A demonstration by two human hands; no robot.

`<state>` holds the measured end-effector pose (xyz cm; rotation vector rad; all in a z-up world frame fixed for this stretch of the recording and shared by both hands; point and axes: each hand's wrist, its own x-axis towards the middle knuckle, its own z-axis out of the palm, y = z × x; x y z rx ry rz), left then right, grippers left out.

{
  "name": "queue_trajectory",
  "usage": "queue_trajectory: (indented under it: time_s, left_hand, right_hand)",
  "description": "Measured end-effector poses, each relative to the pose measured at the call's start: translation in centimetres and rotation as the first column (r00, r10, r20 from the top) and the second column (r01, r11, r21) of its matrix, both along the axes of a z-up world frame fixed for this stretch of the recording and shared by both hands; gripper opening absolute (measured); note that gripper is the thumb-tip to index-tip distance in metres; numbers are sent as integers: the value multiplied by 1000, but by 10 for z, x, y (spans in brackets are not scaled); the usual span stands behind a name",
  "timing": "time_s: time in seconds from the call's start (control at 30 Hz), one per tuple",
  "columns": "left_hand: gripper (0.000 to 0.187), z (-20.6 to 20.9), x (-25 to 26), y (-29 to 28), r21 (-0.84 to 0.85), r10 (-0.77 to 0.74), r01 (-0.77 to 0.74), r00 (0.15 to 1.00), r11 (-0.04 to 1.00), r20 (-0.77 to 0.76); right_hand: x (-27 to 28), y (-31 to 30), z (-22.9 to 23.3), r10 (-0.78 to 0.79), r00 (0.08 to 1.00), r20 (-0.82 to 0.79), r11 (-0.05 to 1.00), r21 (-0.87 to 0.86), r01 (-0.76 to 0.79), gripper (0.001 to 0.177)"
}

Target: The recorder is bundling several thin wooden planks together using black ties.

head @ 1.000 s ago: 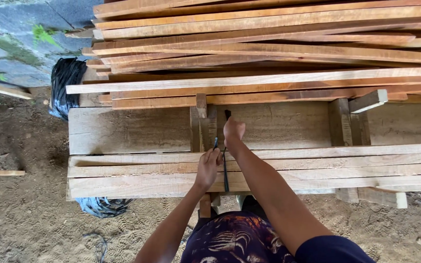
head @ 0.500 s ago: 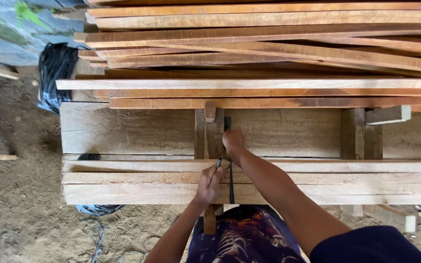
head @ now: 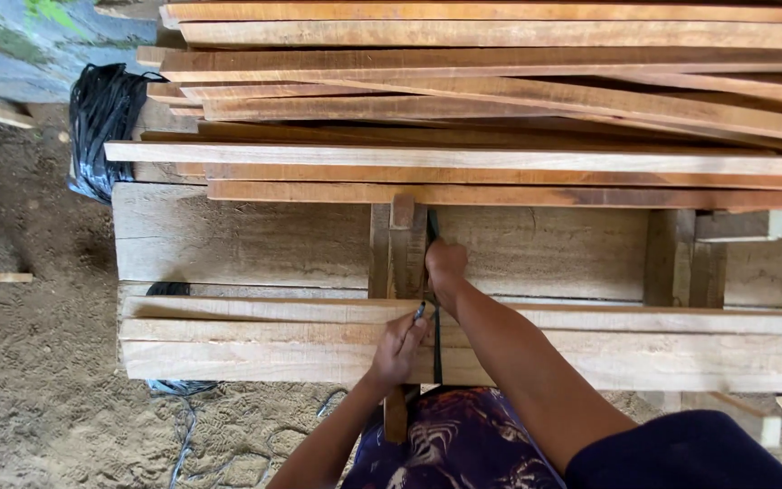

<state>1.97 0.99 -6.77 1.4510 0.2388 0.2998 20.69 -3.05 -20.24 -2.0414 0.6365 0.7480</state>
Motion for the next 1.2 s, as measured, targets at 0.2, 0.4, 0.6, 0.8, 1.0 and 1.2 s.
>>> queue_trajectory:
  time_s: [0.2, 0.4, 0.6, 0.8, 1.0, 1.2]
  left_hand:
    - [50, 30, 5, 0, -79, 19, -22, 999, 997, -34]
    - [42, 38, 25, 15, 76, -117, 154, 925, 985, -361]
    - [45, 3, 56, 33, 1, -51, 57, 900, 998, -433]
    - [42, -11, 58, 31, 108, 53, -23, 959, 994, -279]
    - [35, 56, 44, 34, -81, -64, 45, 964, 996, -258]
    - [33, 68, 38, 10, -115, 151, -166, 980, 979, -133]
  right_hand:
    - [35, -1, 21, 750, 588, -302, 433, -448, -782, 29]
    - [15, -29, 120, -86, 967, 240, 946, 323, 4, 32]
    - [-72, -119, 166, 293, 844, 450, 821, 334, -463, 49]
    - [-120, -122, 208, 740, 305, 600, 504, -194, -842, 29]
    - [-126, -107, 199, 899, -22, 438, 248, -549, -798, 33]
    - [-127, -105, 162, 929, -59, 365, 202, -634, -747, 40]
